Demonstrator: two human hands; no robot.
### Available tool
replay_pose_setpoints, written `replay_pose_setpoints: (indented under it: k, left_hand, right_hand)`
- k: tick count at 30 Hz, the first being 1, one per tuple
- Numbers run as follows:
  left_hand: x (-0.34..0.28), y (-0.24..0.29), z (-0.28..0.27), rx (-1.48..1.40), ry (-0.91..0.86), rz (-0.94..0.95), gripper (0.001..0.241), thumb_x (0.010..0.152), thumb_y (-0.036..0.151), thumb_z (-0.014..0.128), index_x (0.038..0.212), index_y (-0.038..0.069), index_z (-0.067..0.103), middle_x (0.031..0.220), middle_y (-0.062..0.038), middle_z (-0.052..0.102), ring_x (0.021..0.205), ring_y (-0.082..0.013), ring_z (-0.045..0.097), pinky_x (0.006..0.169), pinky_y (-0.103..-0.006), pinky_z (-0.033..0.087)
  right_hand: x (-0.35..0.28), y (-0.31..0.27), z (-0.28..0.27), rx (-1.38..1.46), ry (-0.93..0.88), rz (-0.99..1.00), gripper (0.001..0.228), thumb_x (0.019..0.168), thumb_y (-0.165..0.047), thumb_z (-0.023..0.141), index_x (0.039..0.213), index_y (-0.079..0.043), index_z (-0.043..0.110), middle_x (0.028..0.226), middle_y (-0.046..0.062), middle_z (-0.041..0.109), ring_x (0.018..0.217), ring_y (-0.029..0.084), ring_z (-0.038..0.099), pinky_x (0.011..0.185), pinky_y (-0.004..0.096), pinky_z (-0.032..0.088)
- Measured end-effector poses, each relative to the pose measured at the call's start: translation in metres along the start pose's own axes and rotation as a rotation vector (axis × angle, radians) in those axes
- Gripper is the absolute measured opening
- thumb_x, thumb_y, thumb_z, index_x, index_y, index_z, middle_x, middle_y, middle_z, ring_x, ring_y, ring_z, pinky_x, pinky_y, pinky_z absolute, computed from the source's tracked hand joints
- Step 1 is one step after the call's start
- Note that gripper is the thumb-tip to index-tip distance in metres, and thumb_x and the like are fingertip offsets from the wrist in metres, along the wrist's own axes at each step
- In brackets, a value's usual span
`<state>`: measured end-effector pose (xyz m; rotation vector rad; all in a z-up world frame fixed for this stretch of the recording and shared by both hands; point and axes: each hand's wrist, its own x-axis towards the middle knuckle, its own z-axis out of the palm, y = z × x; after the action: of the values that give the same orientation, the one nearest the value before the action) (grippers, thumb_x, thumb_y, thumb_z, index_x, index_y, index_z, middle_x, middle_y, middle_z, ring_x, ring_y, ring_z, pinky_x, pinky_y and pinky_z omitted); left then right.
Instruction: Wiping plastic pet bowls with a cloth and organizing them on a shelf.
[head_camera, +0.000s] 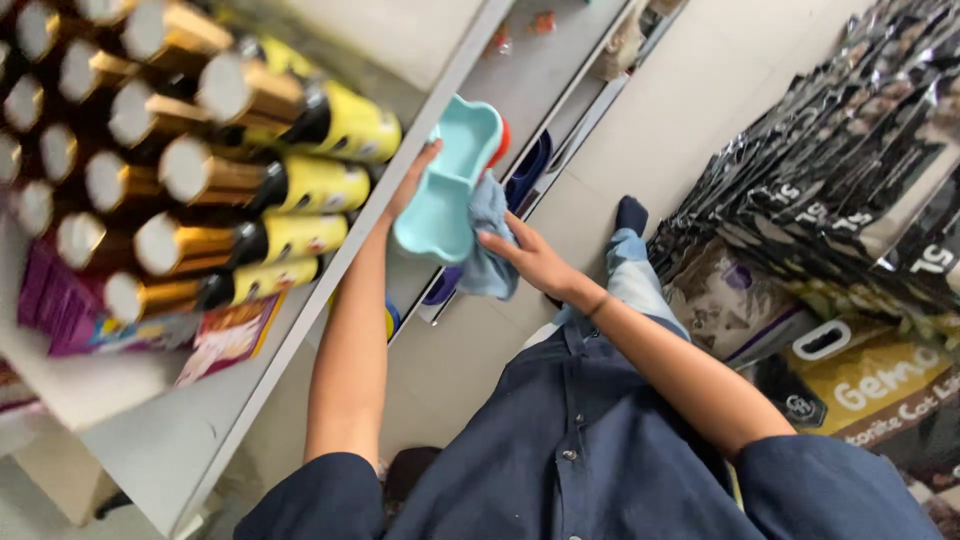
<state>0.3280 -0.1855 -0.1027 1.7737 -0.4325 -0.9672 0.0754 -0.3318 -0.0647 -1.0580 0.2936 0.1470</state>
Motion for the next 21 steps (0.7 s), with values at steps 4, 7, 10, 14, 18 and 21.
replay_pose_setpoints:
  k: [4,7,10,14,18,21]
  left_hand:
    - [0.039,-0.075,-0.020,0.037,0.014,0.092,0.051,0.107,0.041,0.060,0.136,-0.002,0.063,0.126,-0.007,0.064,0.118,-0.0160,0.058,0.108,-0.0321,0.046]
    - [0.021,-0.055,-0.007,0.209,0.122,0.021,0.062,0.102,0.049,0.061,0.138,-0.001,0.062,0.135,-0.013,0.067,0.126,-0.0223,0.061,0.110,-0.0343,0.046]
    - [0.002,-0.003,0.028,0.681,0.325,0.129,0.070,0.100,0.051,0.064,0.143,-0.003,0.056,0.142,-0.024,0.059,0.131,-0.0368,0.055,0.110,-0.0409,0.042]
    - [-0.014,0.022,0.056,0.631,0.324,0.033,0.084,0.094,0.059,0.069,0.150,0.001,0.045,0.150,-0.025,0.052,0.139,-0.0388,0.051,0.114,-0.0439,0.041]
    - [-0.019,-0.012,0.055,0.870,0.300,0.224,0.114,0.077,0.060,0.083,0.157,0.003,0.026,0.155,-0.027,0.042,0.143,-0.0439,0.042,0.116,-0.0489,0.038]
    - [-0.020,-0.033,0.058,0.913,0.325,0.190,0.115,0.082,0.057,0.082,0.160,0.000,0.020,0.158,-0.031,0.036,0.146,-0.0477,0.036,0.118,-0.0536,0.033]
  right_hand:
    - [0.012,-0.010,-0.004,0.027,-0.015,-0.115,0.062,0.103,-0.041,0.061,0.150,-0.006,0.042,0.143,0.002,0.056,0.129,0.011,0.051,0.109,0.030,0.041]
    - [0.015,0.000,-0.004,-0.207,0.014,0.058,0.049,0.101,-0.043,0.059,0.132,-0.006,0.055,0.117,0.008,0.065,0.109,0.015,0.060,0.096,0.033,0.049]
    - [0.014,0.017,-0.010,-0.587,0.025,-0.038,0.045,0.105,-0.043,0.062,0.110,0.000,0.053,0.103,0.017,0.053,0.094,0.027,0.055,0.090,0.040,0.049]
    - [0.001,0.014,-0.007,-0.574,-0.032,-0.053,0.042,0.103,-0.043,0.059,0.104,-0.001,0.051,0.097,0.015,0.053,0.090,0.028,0.057,0.085,0.043,0.047]
    - [-0.002,0.011,-0.004,-0.543,-0.011,0.034,0.041,0.100,-0.043,0.060,0.103,-0.002,0.055,0.095,0.013,0.055,0.089,0.027,0.061,0.083,0.041,0.049]
    - [-0.001,0.012,-0.003,-0.530,0.026,0.049,0.040,0.100,-0.043,0.059,0.106,-0.003,0.057,0.094,0.012,0.057,0.089,0.026,0.061,0.083,0.040,0.050]
